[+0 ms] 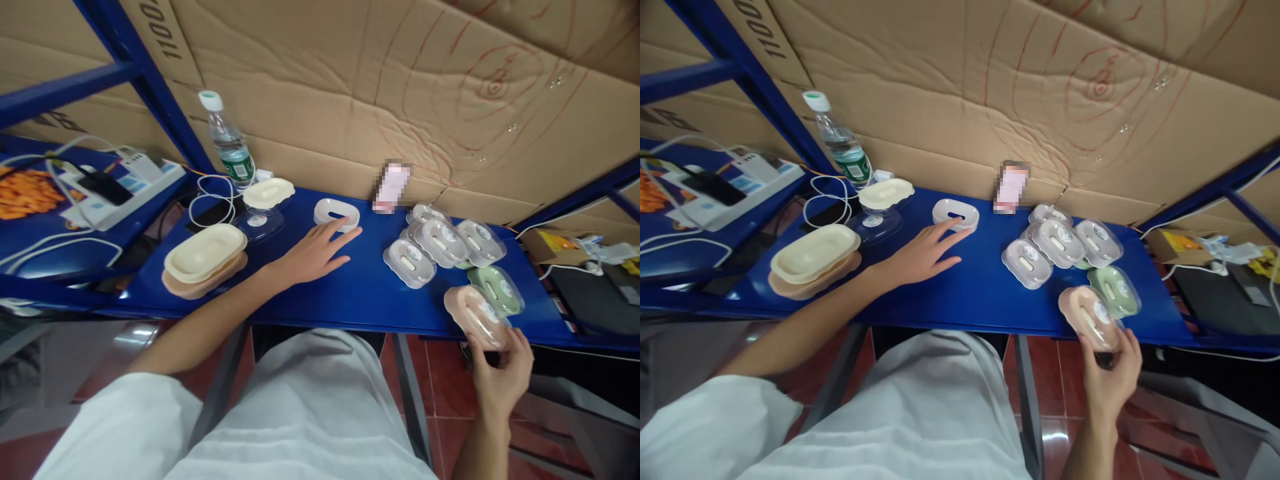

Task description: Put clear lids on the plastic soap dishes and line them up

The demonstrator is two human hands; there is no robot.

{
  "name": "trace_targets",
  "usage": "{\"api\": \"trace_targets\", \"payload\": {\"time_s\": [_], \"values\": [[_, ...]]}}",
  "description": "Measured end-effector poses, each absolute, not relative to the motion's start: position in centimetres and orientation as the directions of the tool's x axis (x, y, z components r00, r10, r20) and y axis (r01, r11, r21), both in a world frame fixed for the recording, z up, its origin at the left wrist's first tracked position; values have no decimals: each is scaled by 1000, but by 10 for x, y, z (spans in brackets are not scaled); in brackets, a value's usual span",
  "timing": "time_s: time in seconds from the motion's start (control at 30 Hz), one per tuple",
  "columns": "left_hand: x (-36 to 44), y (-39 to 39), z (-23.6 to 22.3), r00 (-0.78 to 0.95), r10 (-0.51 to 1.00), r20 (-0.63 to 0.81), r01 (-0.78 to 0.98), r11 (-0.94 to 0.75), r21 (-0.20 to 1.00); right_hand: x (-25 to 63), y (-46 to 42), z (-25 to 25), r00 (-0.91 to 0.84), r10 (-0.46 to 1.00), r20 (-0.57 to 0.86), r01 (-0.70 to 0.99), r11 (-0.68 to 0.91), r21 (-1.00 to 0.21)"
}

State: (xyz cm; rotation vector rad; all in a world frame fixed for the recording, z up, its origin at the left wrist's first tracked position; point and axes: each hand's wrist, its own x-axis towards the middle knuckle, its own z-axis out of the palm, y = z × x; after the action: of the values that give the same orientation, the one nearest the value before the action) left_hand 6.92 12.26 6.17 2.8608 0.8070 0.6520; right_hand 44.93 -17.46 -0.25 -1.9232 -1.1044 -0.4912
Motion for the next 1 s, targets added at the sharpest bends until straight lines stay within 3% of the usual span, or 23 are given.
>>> {"api": "trace_targets", "payload": {"time_s": [0.2,0.4,0.5,0.57,0.67,0.77,0.9,1.0], "values": [[29,86,50,729,552,404,536,-828,165,470,-142,-16,522,516,679,853,-315,-417],[-45,39,21,439,680,587,710,-663,237,463,-116,-22,428,513,744,902,-293,-317],[-75,19,20,291,718,632,824,-524,215,422,-101,-10,367,494,788,928,-139,-345],[-90,11,22,165,743,649,886,-401,233,388,-90,-5,289,565,773,938,-6,-346],[-106,11,25,25,755,656,923,-269,274,347,-75,-7,64,746,663,937,184,-296],[-111,17,23,2,774,633,935,-226,274,328,-64,-13,-184,847,498,910,339,-241],[-112,26,12,12,789,615,935,-226,272,330,-59,-18,-219,867,449,891,365,-270],[-116,27,6,-1,765,645,898,-283,336,333,-60,-19,-192,874,447,889,347,-298]]}}
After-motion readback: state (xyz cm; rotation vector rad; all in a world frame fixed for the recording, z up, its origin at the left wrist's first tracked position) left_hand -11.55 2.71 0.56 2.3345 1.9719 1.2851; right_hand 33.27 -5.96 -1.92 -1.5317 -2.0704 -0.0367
